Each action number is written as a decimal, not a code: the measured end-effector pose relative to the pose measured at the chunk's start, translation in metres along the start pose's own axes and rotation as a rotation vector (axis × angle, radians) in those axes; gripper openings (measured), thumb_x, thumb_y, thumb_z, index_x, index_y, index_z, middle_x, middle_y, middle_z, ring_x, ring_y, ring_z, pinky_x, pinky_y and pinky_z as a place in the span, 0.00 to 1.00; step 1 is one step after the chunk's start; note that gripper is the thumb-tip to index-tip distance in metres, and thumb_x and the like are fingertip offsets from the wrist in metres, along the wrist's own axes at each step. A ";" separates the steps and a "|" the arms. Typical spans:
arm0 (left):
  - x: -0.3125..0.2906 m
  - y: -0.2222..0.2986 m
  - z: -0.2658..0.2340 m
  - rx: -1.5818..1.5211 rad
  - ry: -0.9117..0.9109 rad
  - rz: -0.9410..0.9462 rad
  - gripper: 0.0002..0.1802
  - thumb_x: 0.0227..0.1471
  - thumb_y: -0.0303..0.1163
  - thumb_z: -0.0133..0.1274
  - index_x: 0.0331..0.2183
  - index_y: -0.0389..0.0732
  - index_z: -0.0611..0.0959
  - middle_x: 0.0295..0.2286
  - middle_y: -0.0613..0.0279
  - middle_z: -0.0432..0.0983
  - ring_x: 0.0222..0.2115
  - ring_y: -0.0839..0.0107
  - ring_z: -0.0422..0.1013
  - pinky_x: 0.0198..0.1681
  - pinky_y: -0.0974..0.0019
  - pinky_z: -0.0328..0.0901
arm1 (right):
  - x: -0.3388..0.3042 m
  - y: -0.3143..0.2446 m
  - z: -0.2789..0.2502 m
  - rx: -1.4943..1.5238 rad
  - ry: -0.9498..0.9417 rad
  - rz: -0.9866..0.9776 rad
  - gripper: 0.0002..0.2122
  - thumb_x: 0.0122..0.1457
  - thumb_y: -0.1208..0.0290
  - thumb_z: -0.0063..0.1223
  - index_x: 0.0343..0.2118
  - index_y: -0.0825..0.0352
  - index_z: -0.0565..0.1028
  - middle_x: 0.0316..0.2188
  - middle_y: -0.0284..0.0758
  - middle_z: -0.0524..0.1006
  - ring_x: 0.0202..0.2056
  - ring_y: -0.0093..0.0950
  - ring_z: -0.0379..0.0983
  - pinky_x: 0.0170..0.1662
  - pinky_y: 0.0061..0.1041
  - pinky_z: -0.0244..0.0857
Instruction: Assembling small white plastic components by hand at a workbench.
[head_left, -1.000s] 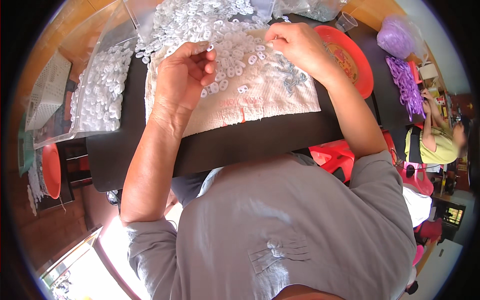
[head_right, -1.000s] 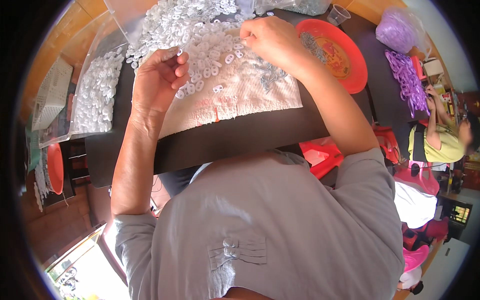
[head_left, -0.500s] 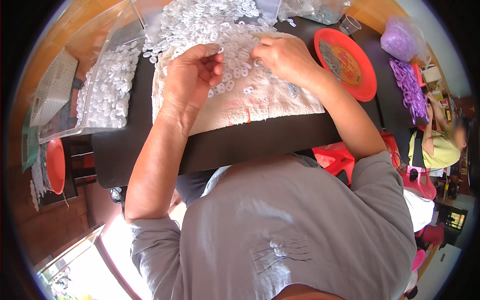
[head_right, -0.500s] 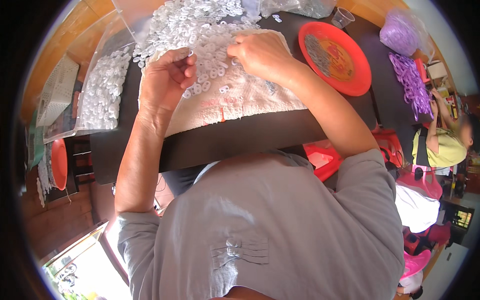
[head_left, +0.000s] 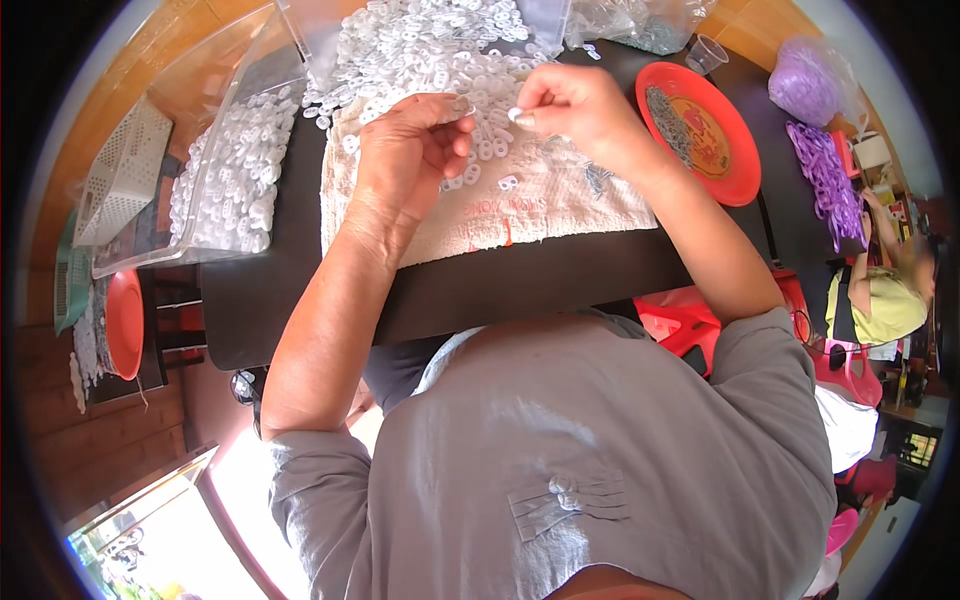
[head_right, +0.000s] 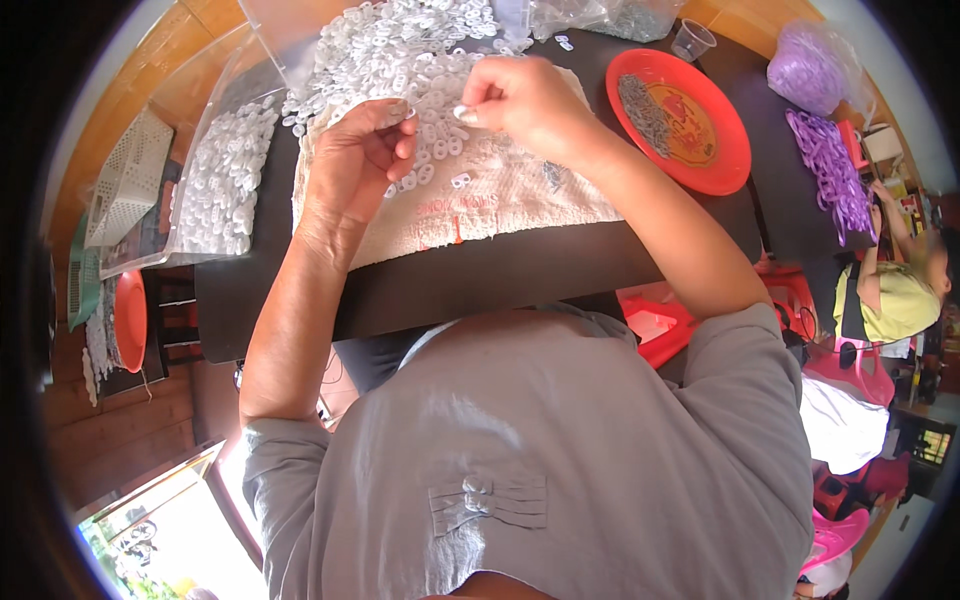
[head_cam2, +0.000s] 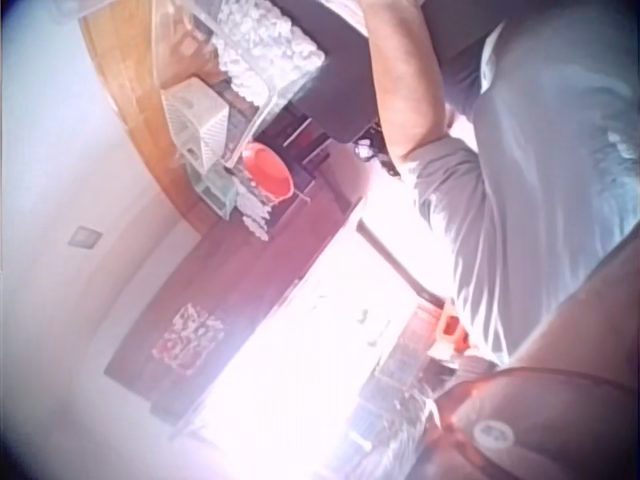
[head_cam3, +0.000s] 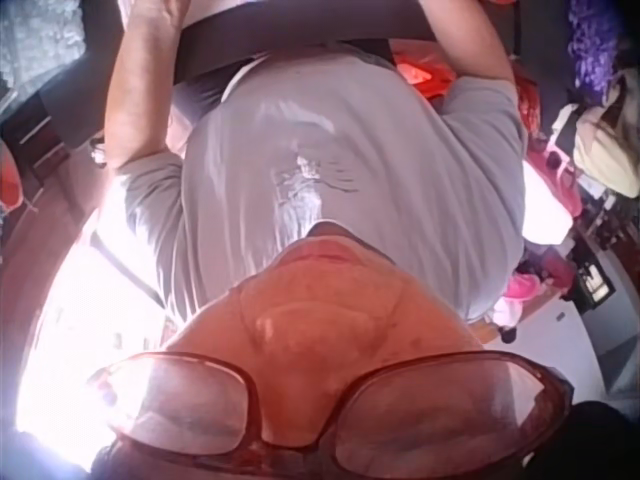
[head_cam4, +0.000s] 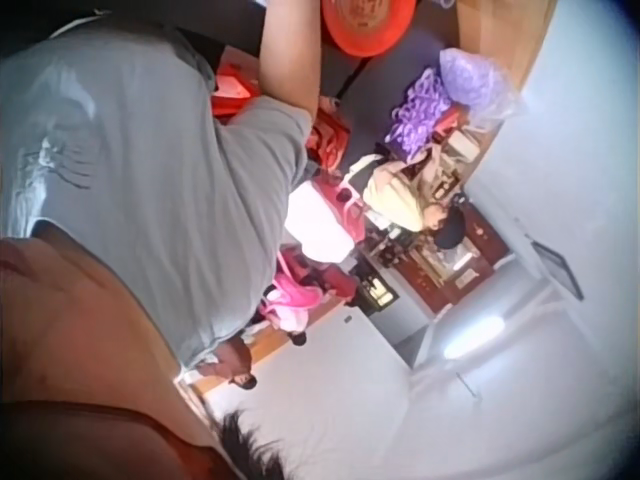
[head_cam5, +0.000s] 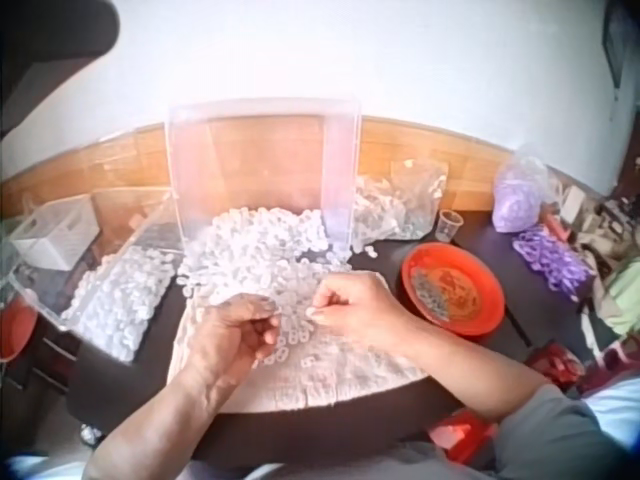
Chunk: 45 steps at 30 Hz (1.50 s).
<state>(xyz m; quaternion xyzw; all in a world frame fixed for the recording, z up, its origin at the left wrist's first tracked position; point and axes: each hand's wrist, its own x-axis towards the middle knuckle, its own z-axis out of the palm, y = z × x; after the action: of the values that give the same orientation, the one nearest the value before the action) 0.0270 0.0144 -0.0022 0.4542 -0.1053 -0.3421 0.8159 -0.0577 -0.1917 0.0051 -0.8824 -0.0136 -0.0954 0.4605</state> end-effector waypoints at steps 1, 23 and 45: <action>-0.001 0.000 0.001 0.002 0.002 0.002 0.08 0.52 0.25 0.50 0.35 0.30 0.75 0.25 0.52 0.75 0.19 0.70 0.69 0.19 0.70 0.61 | 0.000 -0.006 -0.003 0.002 -0.001 -0.003 0.04 0.53 0.76 0.56 0.32 0.67 0.75 0.26 0.30 0.76 0.27 0.23 0.73 0.30 0.24 0.64; -0.012 0.000 0.016 0.112 -0.036 0.049 0.06 0.53 0.22 0.53 0.34 0.30 0.77 0.24 0.54 0.76 0.18 0.71 0.71 0.18 0.71 0.63 | -0.008 -0.035 0.023 0.103 0.212 -0.182 0.03 0.58 0.78 0.53 0.33 0.70 0.74 0.27 0.25 0.74 0.30 0.14 0.66 0.34 0.17 0.62; -0.014 -0.008 0.021 0.167 0.035 0.070 0.08 0.55 0.27 0.50 0.34 0.31 0.77 0.25 0.57 0.75 0.20 0.72 0.69 0.20 0.70 0.60 | -0.009 -0.017 0.015 0.404 0.302 -0.021 0.03 0.56 0.76 0.57 0.32 0.69 0.77 0.28 0.29 0.77 0.29 0.17 0.71 0.33 0.17 0.65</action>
<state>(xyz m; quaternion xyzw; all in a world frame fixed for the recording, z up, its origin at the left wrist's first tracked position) 0.0025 0.0066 0.0052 0.5224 -0.1349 -0.2953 0.7885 -0.0659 -0.1694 0.0086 -0.7481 0.0273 -0.2266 0.6231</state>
